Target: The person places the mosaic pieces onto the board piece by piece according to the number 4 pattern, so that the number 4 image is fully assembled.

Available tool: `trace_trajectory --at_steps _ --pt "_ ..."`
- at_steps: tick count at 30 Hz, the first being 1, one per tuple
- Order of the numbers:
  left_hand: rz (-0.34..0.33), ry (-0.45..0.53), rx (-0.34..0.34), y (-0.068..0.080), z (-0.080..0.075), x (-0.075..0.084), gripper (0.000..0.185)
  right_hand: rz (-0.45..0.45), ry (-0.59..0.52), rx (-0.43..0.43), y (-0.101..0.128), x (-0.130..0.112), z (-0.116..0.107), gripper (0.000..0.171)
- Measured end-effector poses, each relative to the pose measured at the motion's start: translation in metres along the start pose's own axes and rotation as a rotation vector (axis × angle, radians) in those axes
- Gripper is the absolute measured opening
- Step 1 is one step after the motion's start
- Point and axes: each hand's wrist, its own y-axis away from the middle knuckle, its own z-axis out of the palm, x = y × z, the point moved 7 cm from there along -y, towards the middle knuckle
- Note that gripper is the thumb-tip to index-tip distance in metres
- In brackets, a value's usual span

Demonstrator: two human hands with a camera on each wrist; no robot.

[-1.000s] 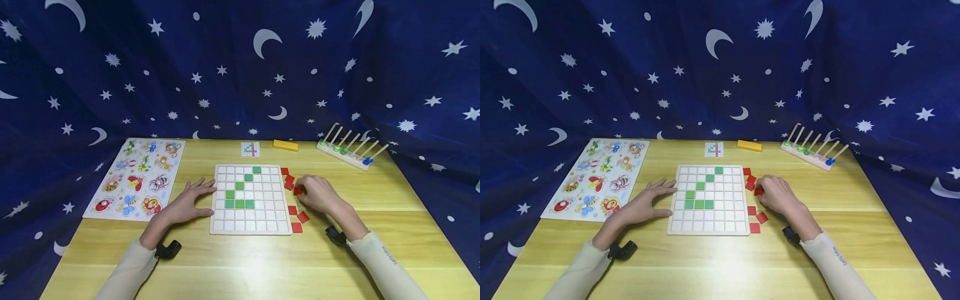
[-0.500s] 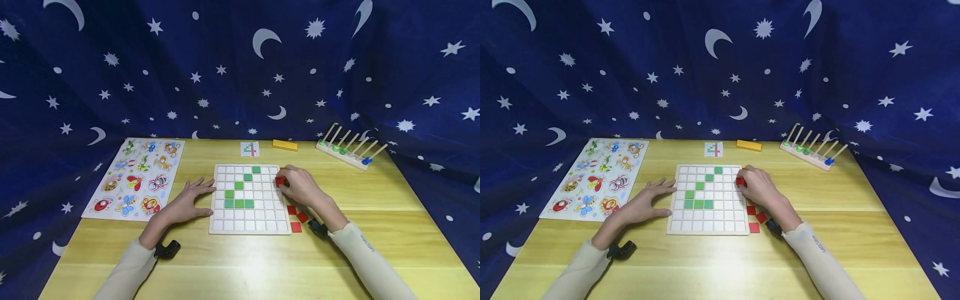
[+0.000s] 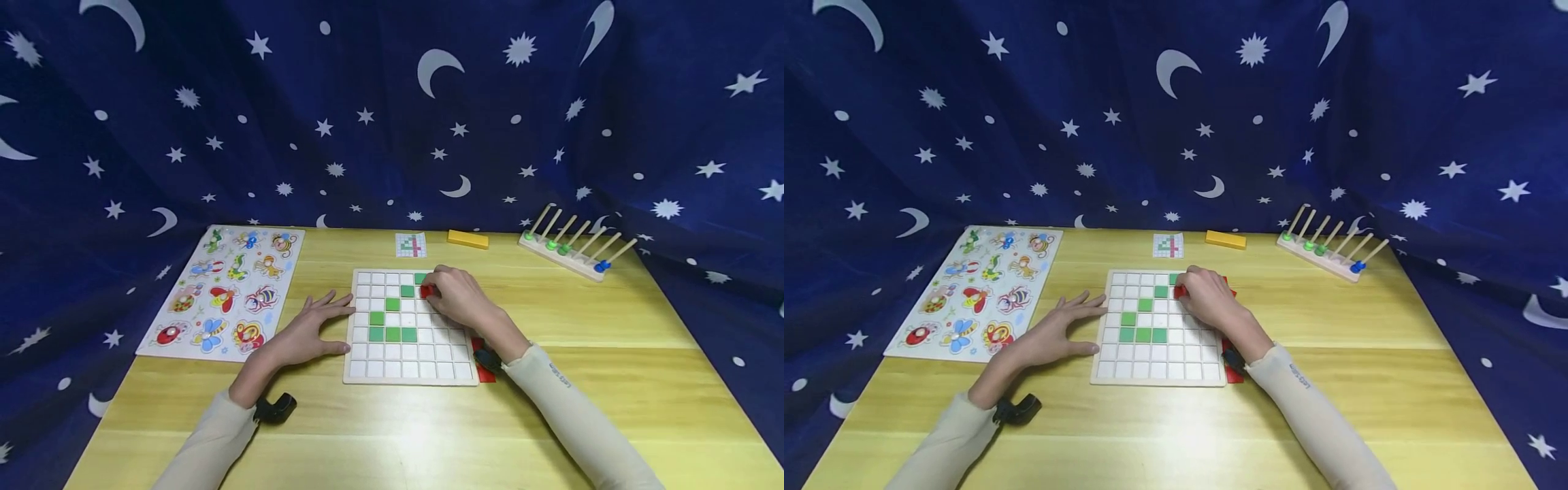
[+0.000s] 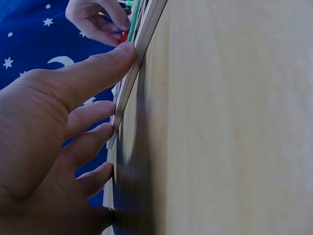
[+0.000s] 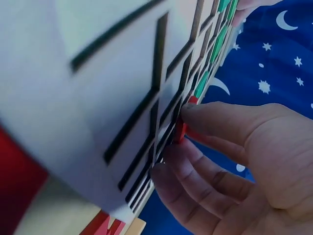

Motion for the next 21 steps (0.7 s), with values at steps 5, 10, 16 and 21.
trace_trajectory --at_steps 5,10,16,21 --pt "-0.002 0.001 -0.002 0.000 0.001 -0.001 0.071 0.020 -0.010 -0.023 -0.006 -0.002 0.005 0.024" --pt "-0.001 -0.005 -0.001 0.000 0.002 -0.002 0.071 0.020 -0.007 -0.034 -0.008 -0.003 0.007 0.026" --pt "-0.005 0.001 -0.004 -0.001 0.001 -0.001 0.072 0.040 -0.003 -0.017 -0.001 0.005 0.001 0.023" --pt "-0.008 -0.004 -0.003 0.000 0.000 -0.001 0.072 0.078 -0.004 0.026 0.009 0.027 -0.011 0.021"
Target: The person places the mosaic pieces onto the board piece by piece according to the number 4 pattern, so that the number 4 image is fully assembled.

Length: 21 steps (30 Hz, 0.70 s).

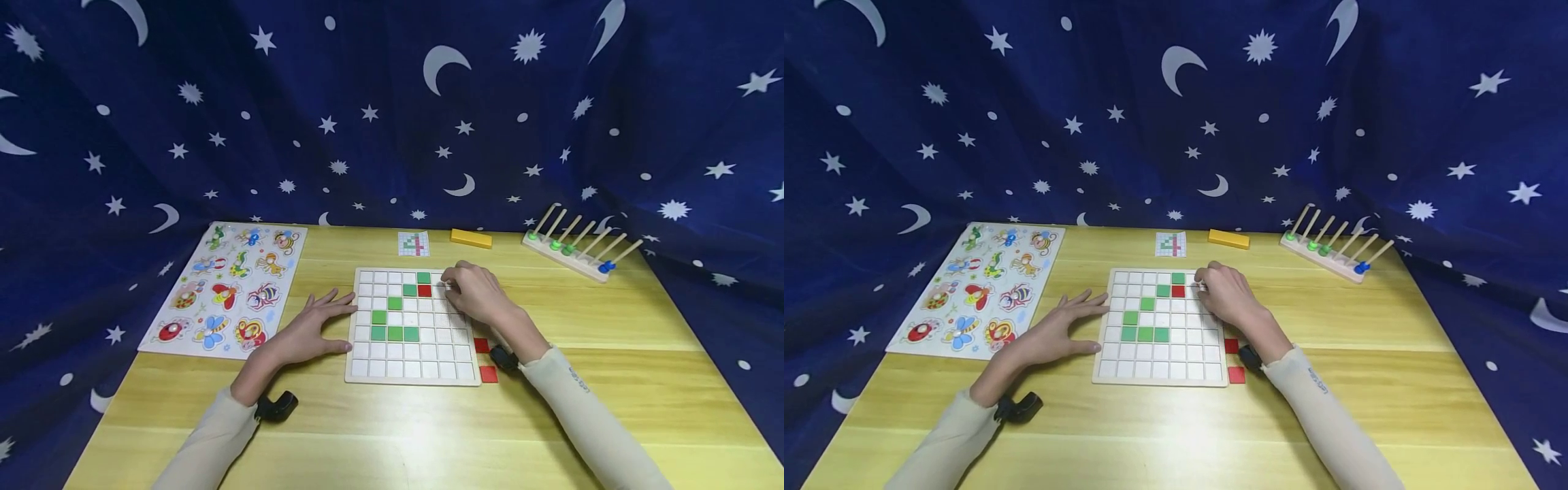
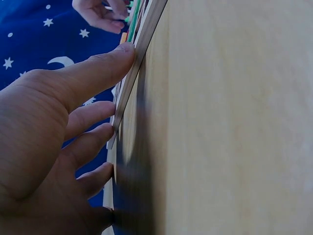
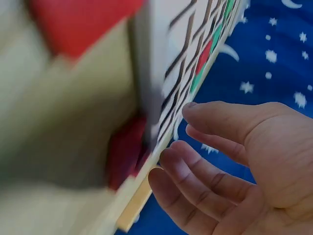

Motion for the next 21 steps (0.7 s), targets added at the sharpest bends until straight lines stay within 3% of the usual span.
trace_trajectory --at_steps 9,15,21 --pt "0.007 -0.003 0.006 0.002 -0.001 -0.002 0.071 0.077 0.041 0.003 0.003 0.043 -0.016 0.024" --pt "0.007 0.003 0.006 0.002 0.001 -0.003 0.071 0.094 0.042 -0.068 -0.003 0.052 -0.010 0.025" --pt "0.013 0.009 0.003 0.001 0.001 -0.002 0.071 0.103 0.046 -0.060 -0.004 0.057 -0.009 0.021"
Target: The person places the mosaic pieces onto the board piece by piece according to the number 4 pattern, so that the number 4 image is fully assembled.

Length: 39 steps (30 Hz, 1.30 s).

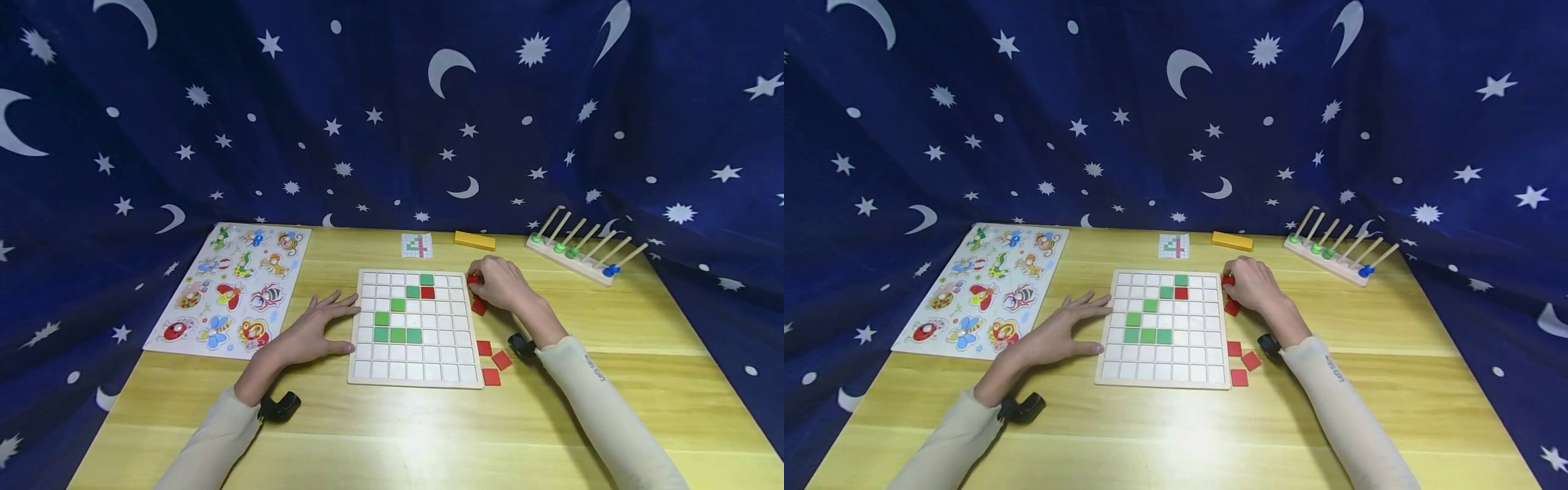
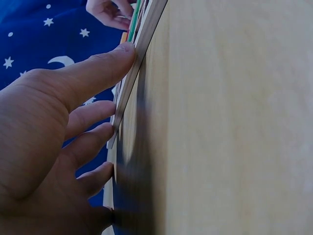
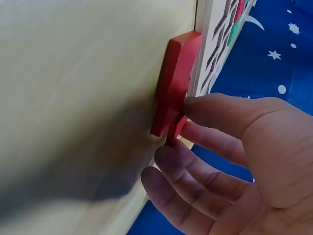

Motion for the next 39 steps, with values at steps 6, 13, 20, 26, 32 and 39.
trace_trajectory --at_steps 6,13,20,26,32,39 --pt "0.001 -0.003 -0.002 -0.001 0.001 -0.001 0.071 -0.019 0.000 0.032 0.005 -0.003 -0.004 0.018" --pt "-0.016 -0.005 -0.002 0.001 0.002 -0.003 0.071 -0.068 0.009 0.038 0.014 -0.030 -0.001 0.020" --pt "0.003 -0.006 0.001 0.000 0.001 -0.001 0.071 -0.136 -0.016 0.059 0.024 -0.057 0.005 0.021" --pt "0.003 -0.006 0.004 0.000 -0.001 0.000 0.071 -0.189 -0.020 0.063 0.026 -0.079 0.012 0.021" --pt "-0.003 -0.005 0.006 0.001 -0.001 -0.001 0.071 -0.222 -0.035 0.030 0.023 -0.093 0.020 0.020" --pt "-0.003 -0.005 0.003 0.000 0.000 0.000 0.071 -0.225 -0.046 -0.005 0.019 -0.100 0.025 0.021"
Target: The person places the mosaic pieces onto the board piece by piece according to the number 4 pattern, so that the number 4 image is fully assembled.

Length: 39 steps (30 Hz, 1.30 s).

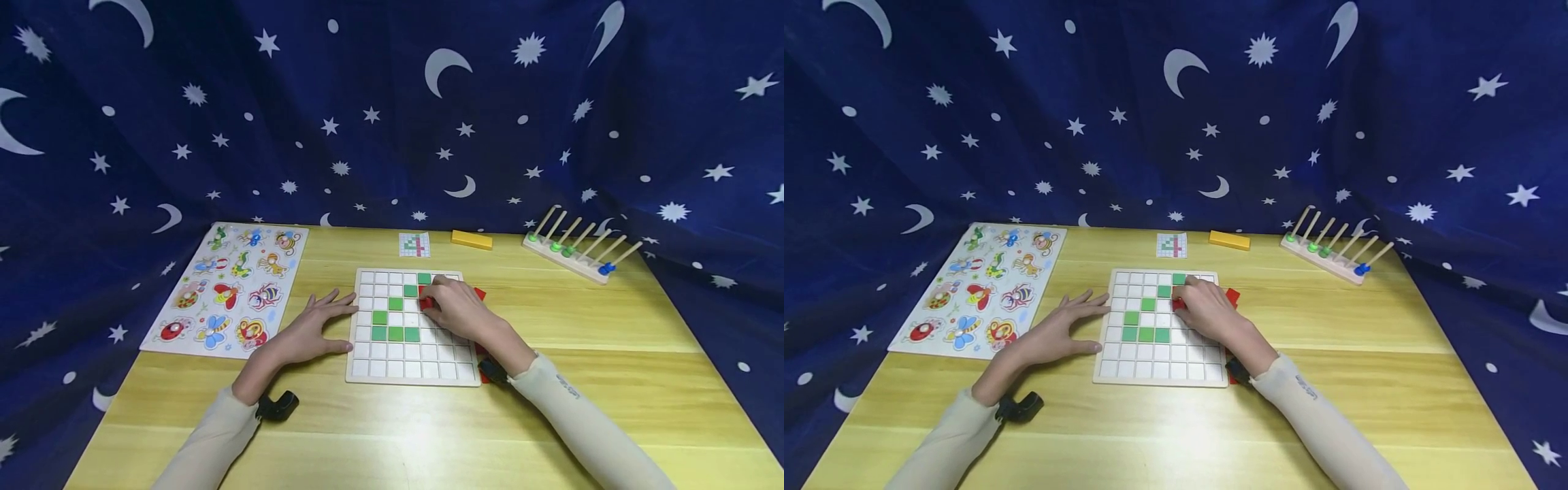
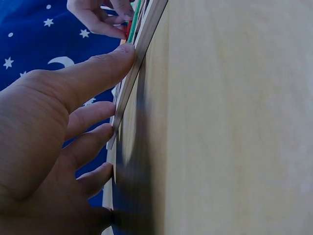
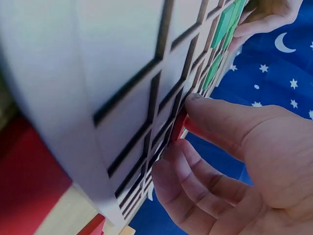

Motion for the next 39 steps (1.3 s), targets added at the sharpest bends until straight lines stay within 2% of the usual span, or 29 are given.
trace_trajectory --at_steps 5,9,13,21,28,39 --pt "-0.005 0.001 0.002 0.001 -0.001 -0.001 0.071 -0.007 -0.017 -0.013 -0.003 0.000 -0.001 0.021" --pt "0.005 0.009 -0.001 0.001 -0.001 0.000 0.072 0.018 -0.067 0.012 0.000 0.007 -0.009 0.023" --pt "0.009 0.004 -0.006 0.000 -0.002 0.001 0.072 0.083 -0.078 0.044 0.006 0.024 -0.021 0.022" --pt "0.006 -0.008 -0.005 -0.001 -0.001 -0.001 0.073 0.178 -0.009 0.053 0.025 0.065 -0.036 0.019" --pt "-0.003 0.003 -0.007 0.000 0.001 -0.002 0.073 0.229 0.020 0.020 0.039 0.092 -0.035 0.019" --pt "-0.007 -0.002 -0.009 0.000 0.002 0.000 0.071 0.256 -0.005 0.014 0.041 0.104 -0.034 0.015"
